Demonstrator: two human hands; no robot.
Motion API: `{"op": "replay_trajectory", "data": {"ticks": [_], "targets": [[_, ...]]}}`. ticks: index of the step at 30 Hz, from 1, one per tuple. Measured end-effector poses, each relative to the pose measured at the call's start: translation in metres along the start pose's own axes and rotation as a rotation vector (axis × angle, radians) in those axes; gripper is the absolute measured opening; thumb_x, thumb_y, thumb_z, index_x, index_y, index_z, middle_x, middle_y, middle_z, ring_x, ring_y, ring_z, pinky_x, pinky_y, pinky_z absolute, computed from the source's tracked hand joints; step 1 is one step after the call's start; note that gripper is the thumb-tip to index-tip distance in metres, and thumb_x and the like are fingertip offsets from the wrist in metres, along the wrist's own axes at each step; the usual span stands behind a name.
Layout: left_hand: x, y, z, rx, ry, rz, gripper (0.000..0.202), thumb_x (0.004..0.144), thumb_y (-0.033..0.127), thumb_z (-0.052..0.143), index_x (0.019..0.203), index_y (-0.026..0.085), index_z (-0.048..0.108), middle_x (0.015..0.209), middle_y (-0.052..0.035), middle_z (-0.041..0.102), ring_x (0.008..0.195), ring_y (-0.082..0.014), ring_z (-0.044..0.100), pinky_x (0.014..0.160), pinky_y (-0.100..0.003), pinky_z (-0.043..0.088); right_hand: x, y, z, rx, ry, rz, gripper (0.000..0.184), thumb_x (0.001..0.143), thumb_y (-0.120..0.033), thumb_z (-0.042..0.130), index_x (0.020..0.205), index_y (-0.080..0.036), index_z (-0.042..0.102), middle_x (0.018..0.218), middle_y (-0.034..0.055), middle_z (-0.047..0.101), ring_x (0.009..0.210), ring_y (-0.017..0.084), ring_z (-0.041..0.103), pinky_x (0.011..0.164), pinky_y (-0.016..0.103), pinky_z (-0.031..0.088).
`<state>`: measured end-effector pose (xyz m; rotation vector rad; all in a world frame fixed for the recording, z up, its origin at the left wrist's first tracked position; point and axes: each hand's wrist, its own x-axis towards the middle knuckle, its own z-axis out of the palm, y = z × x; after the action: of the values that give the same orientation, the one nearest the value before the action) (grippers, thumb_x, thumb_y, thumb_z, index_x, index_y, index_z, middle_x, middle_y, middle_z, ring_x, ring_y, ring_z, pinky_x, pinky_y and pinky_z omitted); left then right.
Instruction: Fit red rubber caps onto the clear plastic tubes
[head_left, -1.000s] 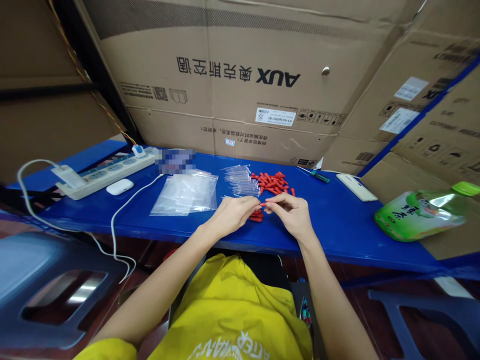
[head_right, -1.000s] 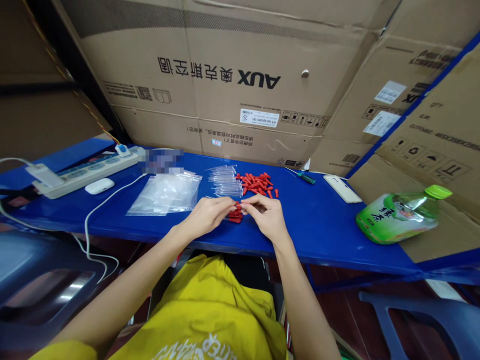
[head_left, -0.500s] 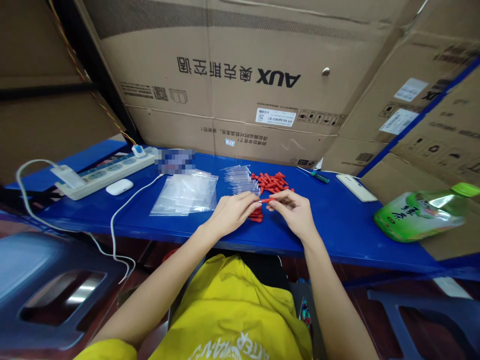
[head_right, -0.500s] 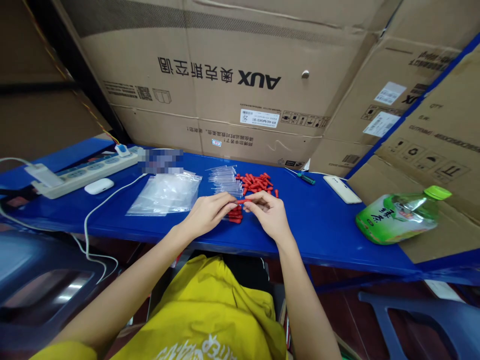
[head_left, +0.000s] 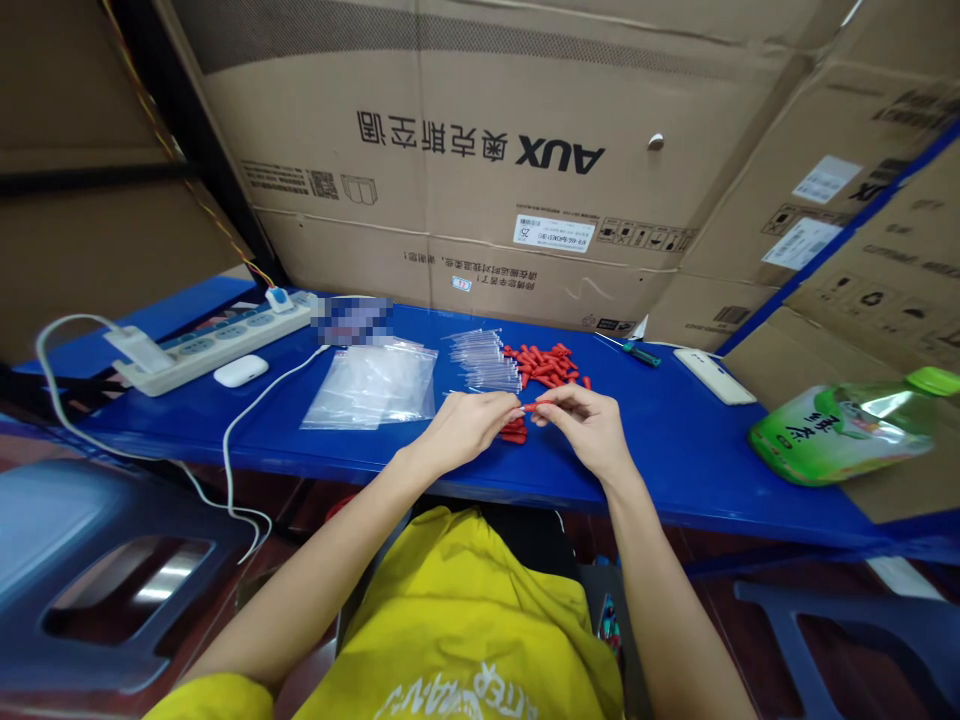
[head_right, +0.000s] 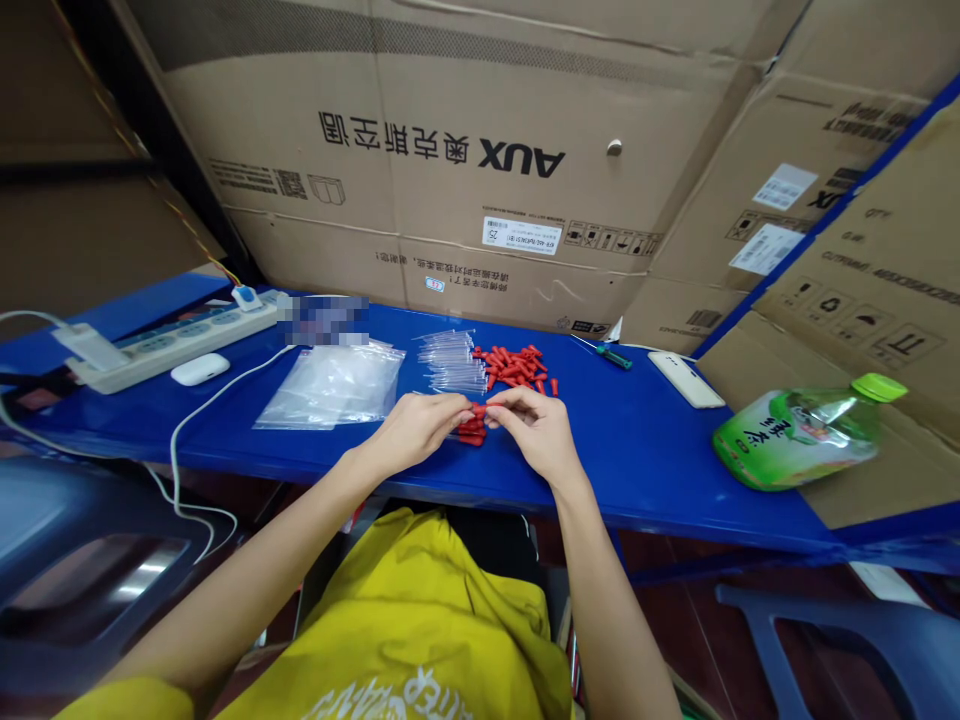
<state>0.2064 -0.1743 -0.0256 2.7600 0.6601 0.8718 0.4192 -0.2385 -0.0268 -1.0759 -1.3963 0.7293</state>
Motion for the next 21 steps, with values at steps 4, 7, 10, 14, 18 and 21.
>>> {"op": "replay_trajectory", "data": {"ticks": [4,7,10,14,18,21], "targets": [[-0.0003,0.0003,0.0009,0.011,0.012,0.002,0.045,0.114,0.041,0.031,0.089,0.019,0.060,0.079,-0.0020,0.069,0.069,-0.0153,0.065,0.061,-0.027,0.031,-0.0002,0.0001,0.0010,-0.006,0.007,-0.008,0.022,0.084,-0.042,0.084,0.087,-0.021,0.079,0.075,0.0034,0.078,0.067,0.021,0.075,0.070,0.035,0.064],[-0.0006,0.0003,0.0009,0.006,0.010,0.003,0.044,0.114,0.041,0.032,0.088,0.019,0.060,0.078,-0.0020,0.068,0.068,-0.0149,0.064,0.061,-0.026,0.032,-0.0003,0.0000,0.0018,0.001,0.011,-0.014,0.021,0.084,-0.042,0.084,0.087,-0.021,0.079,0.075,0.0033,0.078,0.067,0.021,0.076,0.069,0.035,0.064],[-0.0006,0.0000,0.0007,0.001,0.011,0.011,0.044,0.114,0.041,0.032,0.087,0.019,0.059,0.078,-0.0017,0.068,0.068,-0.0148,0.064,0.062,-0.026,0.032,-0.0006,0.0000,0.0022,0.013,0.011,-0.013,0.019,0.084,-0.040,0.085,0.087,-0.021,0.079,0.075,0.0031,0.078,0.067,0.021,0.076,0.069,0.035,0.064],[-0.0002,-0.0003,0.0004,-0.005,0.009,0.008,0.043,0.114,0.041,0.032,0.087,0.019,0.058,0.078,-0.0015,0.068,0.068,-0.0148,0.064,0.062,-0.026,0.032,-0.0010,-0.0003,0.0032,0.021,-0.004,-0.011,0.017,0.085,-0.037,0.084,0.088,-0.021,0.080,0.077,0.0033,0.079,0.068,0.021,0.076,0.070,0.035,0.064],[-0.0002,-0.0005,-0.0003,-0.010,-0.001,0.008,0.042,0.114,0.040,0.033,0.087,0.020,0.057,0.079,-0.0015,0.069,0.069,-0.0150,0.064,0.062,-0.026,0.032,-0.0012,-0.0005,0.0048,0.034,-0.007,-0.011,0.017,0.084,-0.037,0.085,0.087,-0.021,0.080,0.076,0.0032,0.079,0.067,0.021,0.076,0.070,0.035,0.064],[-0.0005,-0.0008,-0.0003,0.000,-0.001,0.008,0.042,0.114,0.040,0.033,0.086,0.020,0.057,0.078,-0.0017,0.069,0.068,-0.0151,0.064,0.061,-0.026,0.031,-0.0018,0.0002,0.0048,0.034,-0.002,-0.008,0.017,0.084,-0.038,0.085,0.087,-0.021,0.080,0.075,0.0032,0.079,0.068,0.021,0.076,0.070,0.035,0.064]]}}
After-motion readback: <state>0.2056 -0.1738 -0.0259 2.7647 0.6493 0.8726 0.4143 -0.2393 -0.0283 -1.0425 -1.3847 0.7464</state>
